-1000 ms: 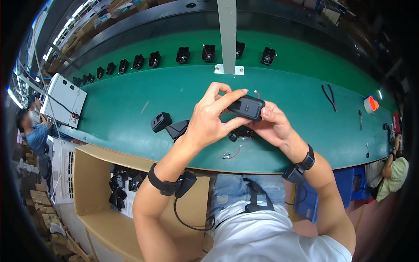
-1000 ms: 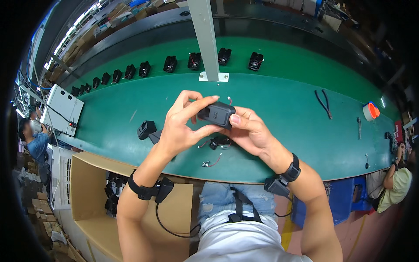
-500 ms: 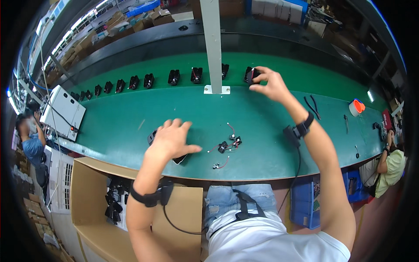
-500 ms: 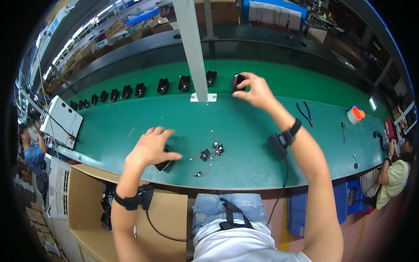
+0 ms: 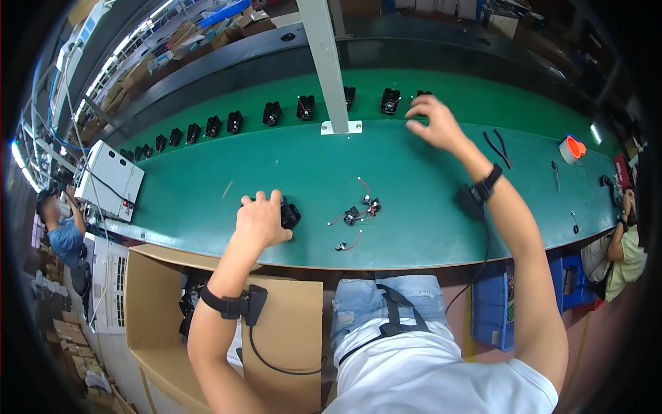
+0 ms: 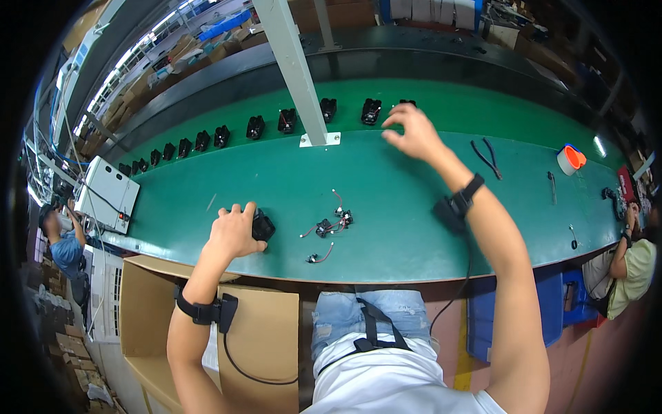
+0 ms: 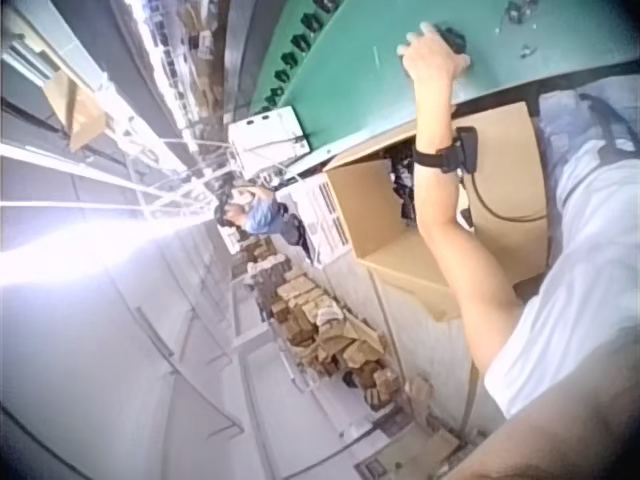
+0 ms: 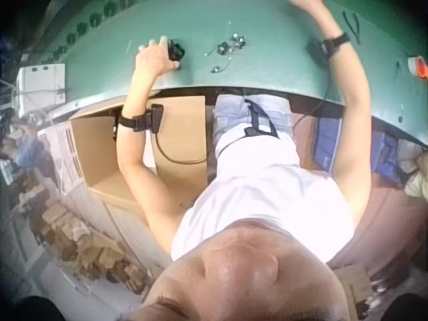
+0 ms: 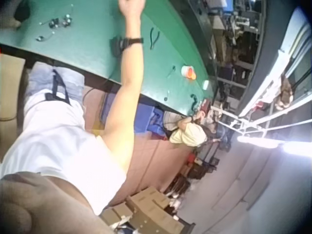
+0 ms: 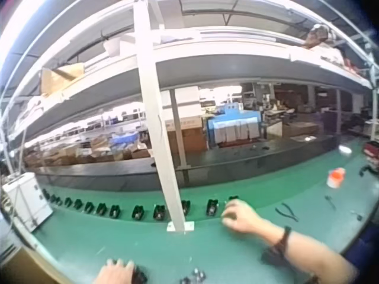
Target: The person assembles small black electronic devices by inserting wired circuit boards into plastic housings. They pick up the components from a green workbench, connect the parts by hand, and place the finished units into a cardboard box. The process is repeated for multiple units.
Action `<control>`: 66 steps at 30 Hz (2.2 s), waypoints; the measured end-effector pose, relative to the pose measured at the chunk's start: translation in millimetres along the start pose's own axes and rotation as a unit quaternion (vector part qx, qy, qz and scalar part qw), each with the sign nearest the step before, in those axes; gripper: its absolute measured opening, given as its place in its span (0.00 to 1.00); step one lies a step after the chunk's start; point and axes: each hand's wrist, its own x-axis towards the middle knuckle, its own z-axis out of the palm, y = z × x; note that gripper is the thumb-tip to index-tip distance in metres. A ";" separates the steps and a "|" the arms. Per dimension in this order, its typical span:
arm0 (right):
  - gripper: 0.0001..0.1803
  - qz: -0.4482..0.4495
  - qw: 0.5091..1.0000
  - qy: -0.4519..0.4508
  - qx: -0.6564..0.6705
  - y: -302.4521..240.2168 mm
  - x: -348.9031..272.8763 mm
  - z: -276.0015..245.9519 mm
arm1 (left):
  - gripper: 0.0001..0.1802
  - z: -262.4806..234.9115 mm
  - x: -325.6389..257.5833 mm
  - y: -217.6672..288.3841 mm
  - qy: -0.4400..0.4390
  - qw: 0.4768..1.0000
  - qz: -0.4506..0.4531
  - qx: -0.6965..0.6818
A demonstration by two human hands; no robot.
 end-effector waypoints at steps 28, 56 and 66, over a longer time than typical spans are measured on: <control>0.14 -0.052 0.964 -0.166 0.202 -122.5 -71.3 28.4 | 0.31 10.3 73.5 14.3 0.348 0.910 0.064 -0.216; 0.17 0.134 0.819 -0.101 0.549 -131.0 -71.4 21.1 | 0.27 -11.0 38.2 56.7 0.133 0.811 0.239 -0.516; 0.12 0.218 0.753 -0.054 0.618 -135.6 -67.3 3.5 | 0.28 -13.1 35.9 57.8 0.066 0.782 0.272 -0.557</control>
